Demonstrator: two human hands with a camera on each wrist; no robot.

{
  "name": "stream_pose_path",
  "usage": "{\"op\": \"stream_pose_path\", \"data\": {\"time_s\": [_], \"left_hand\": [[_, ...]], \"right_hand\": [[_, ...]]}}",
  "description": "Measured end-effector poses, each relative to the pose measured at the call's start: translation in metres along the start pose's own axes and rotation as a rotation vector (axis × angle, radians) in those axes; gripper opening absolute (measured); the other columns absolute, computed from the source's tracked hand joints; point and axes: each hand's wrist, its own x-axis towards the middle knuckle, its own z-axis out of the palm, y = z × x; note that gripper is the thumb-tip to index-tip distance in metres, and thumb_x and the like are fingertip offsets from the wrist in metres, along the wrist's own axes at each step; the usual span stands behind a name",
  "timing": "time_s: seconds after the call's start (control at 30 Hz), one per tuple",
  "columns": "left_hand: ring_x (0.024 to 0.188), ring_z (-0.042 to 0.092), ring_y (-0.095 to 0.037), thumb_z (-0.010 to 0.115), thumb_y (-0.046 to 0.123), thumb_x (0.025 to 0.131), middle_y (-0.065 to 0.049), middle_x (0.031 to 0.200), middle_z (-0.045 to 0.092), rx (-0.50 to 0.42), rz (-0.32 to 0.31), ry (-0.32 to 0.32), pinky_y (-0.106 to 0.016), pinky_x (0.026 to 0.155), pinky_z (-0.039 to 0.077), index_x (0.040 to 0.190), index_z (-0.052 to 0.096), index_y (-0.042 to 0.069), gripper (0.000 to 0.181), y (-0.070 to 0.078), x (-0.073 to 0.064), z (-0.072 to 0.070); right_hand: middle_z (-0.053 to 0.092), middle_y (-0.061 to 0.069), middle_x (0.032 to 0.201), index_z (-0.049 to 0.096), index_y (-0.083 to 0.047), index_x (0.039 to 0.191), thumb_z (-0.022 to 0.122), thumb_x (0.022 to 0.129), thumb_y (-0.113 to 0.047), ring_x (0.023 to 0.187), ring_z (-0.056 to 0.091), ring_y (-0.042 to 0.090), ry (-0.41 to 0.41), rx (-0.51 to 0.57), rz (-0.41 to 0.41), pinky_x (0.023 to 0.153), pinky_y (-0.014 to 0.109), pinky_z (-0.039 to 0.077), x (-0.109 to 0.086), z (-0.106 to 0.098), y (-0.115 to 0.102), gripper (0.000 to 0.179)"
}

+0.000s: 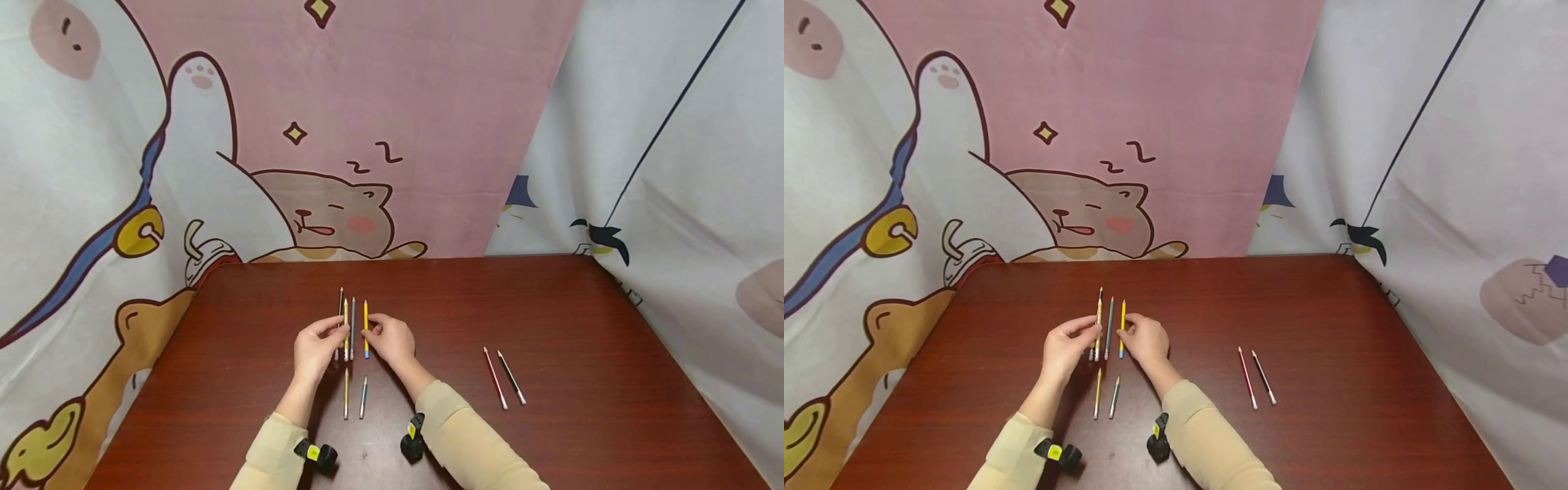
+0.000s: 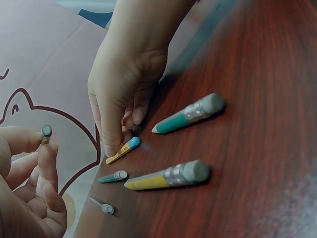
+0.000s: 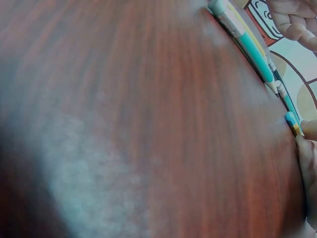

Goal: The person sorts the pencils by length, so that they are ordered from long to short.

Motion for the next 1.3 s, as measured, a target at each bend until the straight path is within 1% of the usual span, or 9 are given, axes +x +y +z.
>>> {"op": "stream_pose_path", "data": {"time_s": [0.17, 0.23, 0.33, 0.47, 0.6, 0.77, 0.9, 0.97, 1.3], "left_hand": [[0.057, 0.064, -0.007, 0.077, 0.006, 0.083, -0.013, 0.080, 0.073, 0.053, -0.006, -0.011, -0.020, 0.049, 0.046, 0.107, 0.074, -0.004, 0.027, 0.002, 0.002, 0.002], [0.057, 0.064, -0.010, 0.077, 0.008, 0.083, -0.012, 0.079, 0.073, 0.083, -0.006, -0.017, -0.019, 0.046, 0.043, 0.108, 0.074, -0.003, 0.028, 0.003, 0.003, 0.004], [0.056, 0.064, -0.012, 0.076, 0.011, 0.083, -0.011, 0.077, 0.072, 0.129, -0.003, -0.023, -0.020, 0.045, 0.041, 0.108, 0.075, -0.001, 0.028, 0.004, 0.004, 0.008], [0.060, 0.063, -0.009, 0.077, 0.013, 0.081, -0.010, 0.077, 0.072, 0.219, 0.025, -0.003, -0.023, 0.055, 0.045, 0.105, 0.077, 0.003, 0.026, 0.008, 0.006, 0.014], [0.068, 0.065, -0.012, 0.077, 0.016, 0.079, -0.006, 0.077, 0.073, 0.307, 0.070, 0.016, -0.028, 0.062, 0.047, 0.102, 0.078, 0.006, 0.024, 0.008, 0.009, 0.023], [0.070, 0.066, -0.015, 0.077, 0.022, 0.078, 0.002, 0.075, 0.072, 0.427, 0.097, 0.025, -0.036, 0.067, 0.049, 0.100, 0.080, 0.013, 0.023, 0.004, 0.014, 0.034], [0.074, 0.068, -0.015, 0.075, 0.026, 0.078, 0.007, 0.075, 0.072, 0.519, 0.129, 0.017, -0.044, 0.081, 0.046, 0.100, 0.080, 0.017, 0.024, 0.000, 0.015, 0.042], [0.076, 0.068, -0.015, 0.075, 0.026, 0.078, 0.008, 0.075, 0.072, 0.541, 0.152, 0.012, -0.047, 0.084, 0.042, 0.099, 0.080, 0.017, 0.024, -0.002, 0.015, 0.045], [0.071, 0.066, -0.015, 0.076, 0.028, 0.076, 0.009, 0.071, 0.070, 0.627, 0.193, 0.003, -0.047, 0.080, 0.036, 0.099, 0.080, 0.019, 0.025, -0.009, 0.018, 0.055]], "right_hand": [[0.064, -0.009, 0.070, 0.074, -0.011, 0.114, 0.076, 0.086, -0.024, 0.063, 0.059, 0.008, 0.004, 0.056, -0.008, 0.059, 0.029, 0.047, -0.001, 0.000, 0.004, 0.030], [0.065, -0.006, 0.071, 0.073, -0.009, 0.115, 0.074, 0.088, -0.020, 0.060, 0.060, 0.008, -0.005, 0.132, 0.007, 0.057, 0.027, 0.049, -0.003, -0.001, 0.007, 0.029], [0.066, -0.001, 0.072, 0.071, -0.003, 0.117, 0.071, 0.089, -0.013, 0.056, 0.063, 0.011, -0.018, 0.312, 0.050, 0.054, 0.025, 0.052, -0.006, -0.005, 0.011, 0.029], [0.067, 0.011, 0.074, 0.065, 0.006, 0.122, 0.067, 0.091, -0.006, 0.055, 0.063, 0.014, -0.030, 0.606, 0.146, 0.050, 0.029, 0.055, -0.013, -0.015, 0.014, 0.033], [0.066, 0.023, 0.079, 0.059, 0.011, 0.127, 0.065, 0.093, -0.003, 0.055, 0.059, 0.012, -0.024, 0.790, 0.202, 0.051, 0.031, 0.055, -0.020, -0.027, 0.015, 0.037], [0.064, 0.029, 0.084, 0.054, 0.014, 0.130, 0.064, 0.094, -0.003, 0.057, 0.058, 0.012, -0.006, 0.837, 0.201, 0.052, 0.032, 0.056, -0.025, -0.043, 0.019, 0.042], [0.065, 0.026, 0.086, 0.055, 0.011, 0.132, 0.065, 0.094, -0.004, 0.059, 0.058, 0.012, 0.002, 0.808, 0.206, 0.053, 0.029, 0.055, -0.024, -0.055, 0.025, 0.042], [0.066, 0.024, 0.086, 0.055, 0.010, 0.132, 0.065, 0.094, -0.004, 0.060, 0.058, 0.012, 0.005, 0.794, 0.209, 0.053, 0.028, 0.055, -0.024, -0.060, 0.030, 0.042], [0.066, 0.026, 0.089, 0.055, 0.009, 0.133, 0.066, 0.093, -0.003, 0.065, 0.063, 0.024, 0.013, 0.752, 0.208, 0.053, 0.026, 0.053, -0.029, -0.079, 0.049, 0.044]]}}
